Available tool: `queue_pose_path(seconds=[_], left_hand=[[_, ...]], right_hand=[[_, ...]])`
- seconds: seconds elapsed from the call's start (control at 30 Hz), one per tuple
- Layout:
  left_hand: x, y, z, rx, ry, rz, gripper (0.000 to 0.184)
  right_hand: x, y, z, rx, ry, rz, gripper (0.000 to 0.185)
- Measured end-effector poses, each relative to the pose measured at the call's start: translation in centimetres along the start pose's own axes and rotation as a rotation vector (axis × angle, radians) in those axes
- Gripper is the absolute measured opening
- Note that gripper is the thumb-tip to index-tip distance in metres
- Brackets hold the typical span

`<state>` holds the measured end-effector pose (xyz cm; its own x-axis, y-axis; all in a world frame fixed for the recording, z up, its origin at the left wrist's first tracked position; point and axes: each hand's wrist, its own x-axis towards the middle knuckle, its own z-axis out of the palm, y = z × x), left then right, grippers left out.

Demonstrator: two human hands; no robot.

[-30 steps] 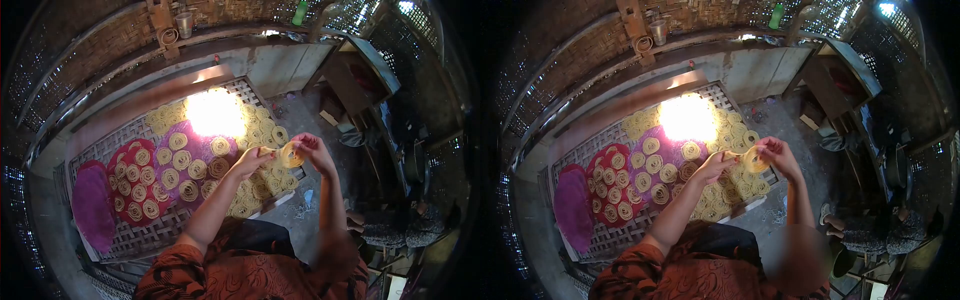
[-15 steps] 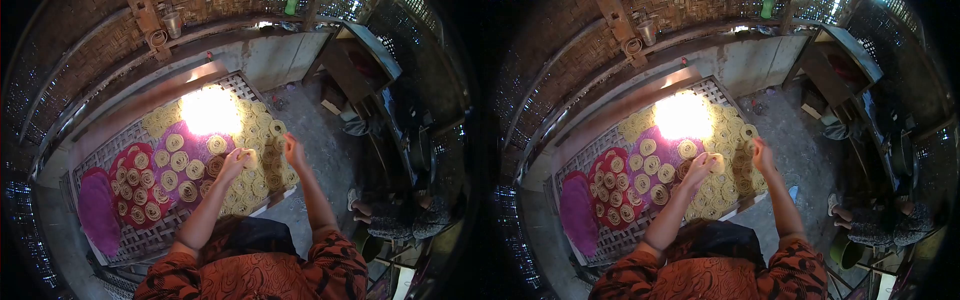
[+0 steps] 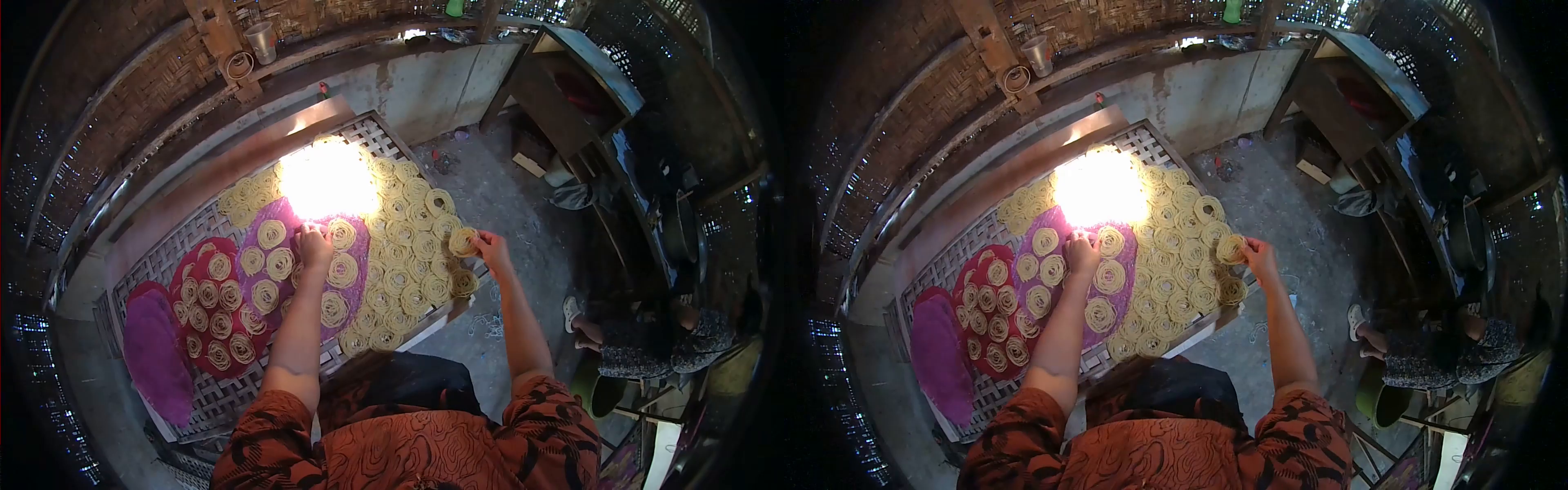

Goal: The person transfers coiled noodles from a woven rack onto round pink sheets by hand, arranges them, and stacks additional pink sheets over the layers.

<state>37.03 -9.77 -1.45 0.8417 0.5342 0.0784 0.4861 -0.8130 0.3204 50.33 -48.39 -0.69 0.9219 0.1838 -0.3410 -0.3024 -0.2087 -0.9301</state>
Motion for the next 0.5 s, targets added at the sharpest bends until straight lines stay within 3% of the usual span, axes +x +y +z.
queue_pose_path(seconds=[0.07, 0.13, 0.17, 0.23, 0.27, 0.33, 0.37, 0.43, 0.47, 0.5], left_hand=[[-0.1, 0.1, 0.9, -0.040, 0.019, -0.029, 0.020], [-0.1, 0.0, 1.6, -0.080, 0.042, -0.063, 0.016], [0.0, 0.0, 2.2, -0.173, 0.046, -0.050, 0.015], [-0.1, 0.3, 2.4, -0.269, 0.051, -0.036, 0.014], [-0.1, 0.7, 2.3, -0.396, 0.061, -0.016, 0.014], [-0.7, 2.5, 1.5, -0.525, 0.072, 0.005, 0.014], [-1.3, 4.0, 0.9, -0.673, -0.014, 0.019, 0.015], [-2.9, 8.5, -3.1, -0.862, -0.298, -0.030, 0.019], [-3.8, 11.0, -5.3, -0.901, -0.494, -0.093, 0.021], [-4.8, 12.4, -5.1, -1.013, -0.546, -0.054, 0.022]], right_hand=[[-0.3, 1.0, -0.1, -0.043, -0.018, 0.062, 0.021], [-1.5, 0.4, 0.6, -0.890, 0.128, -0.269, 0.024], [-2.0, 0.2, 1.0, -0.890, 0.126, -0.268, 0.024], [-3.2, -0.3, 1.8, -0.809, 0.179, -0.709, 0.028], [-3.9, -0.7, 2.3, -0.810, 0.183, -0.711, 0.028], [-5.8, -2.4, 3.9, -0.398, -0.087, -0.196, 0.038], [-6.4, -2.8, 4.8, -0.399, -0.088, -0.200, 0.038], [-7.3, -2.8, 6.3, 0.044, -0.196, -0.208, 0.042], [-7.6, -2.8, 6.7, 0.185, -0.249, -0.130, 0.045], [-8.0, -3.4, 6.5, 0.186, -0.249, -0.127, 0.045]])
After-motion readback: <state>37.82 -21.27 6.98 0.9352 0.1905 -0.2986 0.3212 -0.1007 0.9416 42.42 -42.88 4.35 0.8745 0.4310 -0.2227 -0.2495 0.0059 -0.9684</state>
